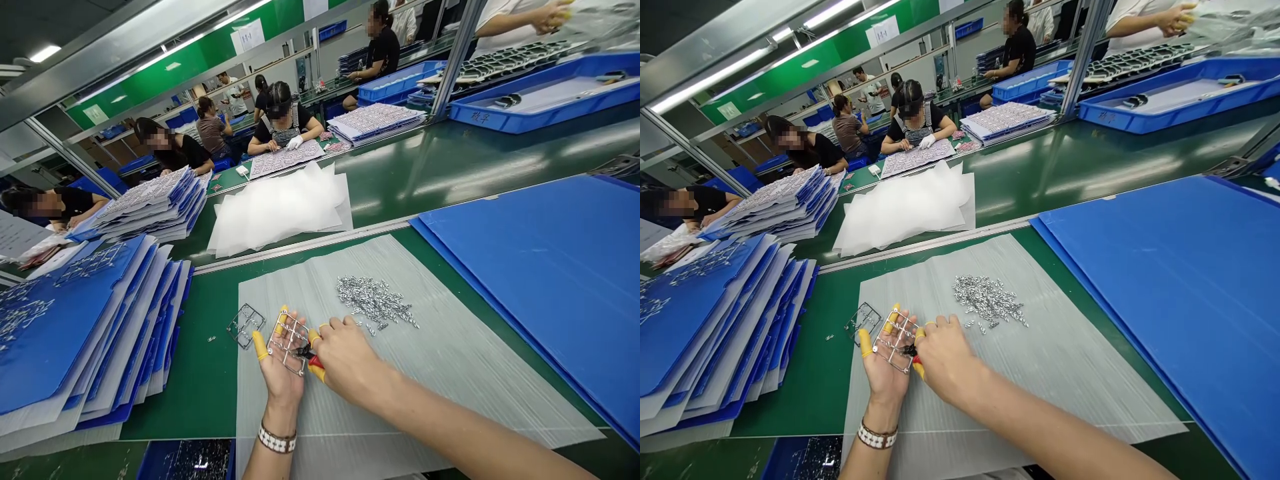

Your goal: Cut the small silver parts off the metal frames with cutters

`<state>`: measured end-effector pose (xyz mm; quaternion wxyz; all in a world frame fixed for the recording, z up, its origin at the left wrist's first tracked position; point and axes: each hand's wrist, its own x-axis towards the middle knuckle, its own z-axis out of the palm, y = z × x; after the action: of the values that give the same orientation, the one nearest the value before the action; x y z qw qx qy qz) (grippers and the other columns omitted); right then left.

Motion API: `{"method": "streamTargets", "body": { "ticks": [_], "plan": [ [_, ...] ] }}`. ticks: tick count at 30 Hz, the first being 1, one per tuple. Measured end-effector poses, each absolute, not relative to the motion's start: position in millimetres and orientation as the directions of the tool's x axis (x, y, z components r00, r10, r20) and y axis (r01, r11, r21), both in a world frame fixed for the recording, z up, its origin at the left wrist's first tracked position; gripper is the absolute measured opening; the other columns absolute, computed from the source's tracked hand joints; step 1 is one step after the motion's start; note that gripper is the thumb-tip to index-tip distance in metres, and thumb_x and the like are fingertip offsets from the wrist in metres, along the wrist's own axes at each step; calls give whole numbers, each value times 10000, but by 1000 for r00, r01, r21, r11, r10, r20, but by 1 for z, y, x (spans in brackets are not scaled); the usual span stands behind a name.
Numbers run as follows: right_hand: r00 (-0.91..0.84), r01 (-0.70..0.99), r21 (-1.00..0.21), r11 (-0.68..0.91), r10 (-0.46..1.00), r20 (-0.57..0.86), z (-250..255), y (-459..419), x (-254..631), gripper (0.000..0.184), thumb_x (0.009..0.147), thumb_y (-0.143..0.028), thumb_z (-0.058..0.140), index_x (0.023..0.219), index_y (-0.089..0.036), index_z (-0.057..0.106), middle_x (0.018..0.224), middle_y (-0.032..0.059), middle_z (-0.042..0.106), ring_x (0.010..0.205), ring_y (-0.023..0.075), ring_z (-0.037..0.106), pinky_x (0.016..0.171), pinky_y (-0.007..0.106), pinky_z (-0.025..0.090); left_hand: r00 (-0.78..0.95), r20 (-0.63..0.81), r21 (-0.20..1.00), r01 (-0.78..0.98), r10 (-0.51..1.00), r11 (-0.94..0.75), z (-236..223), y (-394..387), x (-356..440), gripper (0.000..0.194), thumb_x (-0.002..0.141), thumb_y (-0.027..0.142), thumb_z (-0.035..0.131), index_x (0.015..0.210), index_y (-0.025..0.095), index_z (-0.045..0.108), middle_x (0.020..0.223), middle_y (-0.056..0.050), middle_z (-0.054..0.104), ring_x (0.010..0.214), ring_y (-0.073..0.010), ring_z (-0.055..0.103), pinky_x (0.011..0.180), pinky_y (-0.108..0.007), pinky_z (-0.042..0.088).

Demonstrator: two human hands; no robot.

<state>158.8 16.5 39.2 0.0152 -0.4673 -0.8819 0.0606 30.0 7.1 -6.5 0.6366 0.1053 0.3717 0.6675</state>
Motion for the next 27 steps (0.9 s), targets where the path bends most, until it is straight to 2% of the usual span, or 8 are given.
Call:
{"method": "streamTargets", "body": {
  "ticks": [4,9,14,18,23,27],
  "plan": [
    [-570,819,-99,565,820,-44,39,17,157,240,790,-367,595,863,-143,637,806,115,638,806,272,573,690,383,376,-184,-339,631,-772,923,79,-8,7,32,632,790,659,417,1046,141,674,1100,-123,659,969,-228,633,816,-297,499],
    [-596,803,-49,594,802,-43,41,18,156,160,778,-305,594,799,-150,625,760,108,620,735,269,575,636,376,379,-243,-342,689,-721,908,67,-10,7,35,610,788,647,435,1079,162,662,1163,-131,631,993,-226,621,830,-296,484],
    [-639,769,-44,638,769,-13,42,17,155,117,772,-256,596,774,-143,626,718,103,620,690,246,582,595,344,373,-268,-323,728,-683,908,57,-9,7,34,657,765,685,424,1074,158,665,1141,-142,637,1011,-249,608,864,-335,469],
    [-622,783,-65,619,782,-39,47,20,160,116,768,-248,601,801,-141,631,750,107,638,730,253,593,627,354,382,-238,-295,689,-724,925,33,-7,7,31,639,780,668,418,1096,167,658,1132,-125,645,1001,-247,615,875,-345,467],
    [-510,858,-65,509,860,7,43,32,172,247,807,-377,563,851,-146,636,798,116,650,801,285,593,684,388,382,-142,-298,618,-783,944,77,-4,8,28,636,811,642,389,1093,140,660,1124,-134,652,989,-257,624,861,-346,473],
    [-499,864,-67,499,866,13,41,36,174,258,796,-396,571,842,-151,636,809,118,656,811,282,594,698,383,379,-108,-301,604,-791,948,101,-5,7,30,638,812,641,388,1100,139,656,1131,-136,652,991,-251,626,821,-317,483]
  ]
}}
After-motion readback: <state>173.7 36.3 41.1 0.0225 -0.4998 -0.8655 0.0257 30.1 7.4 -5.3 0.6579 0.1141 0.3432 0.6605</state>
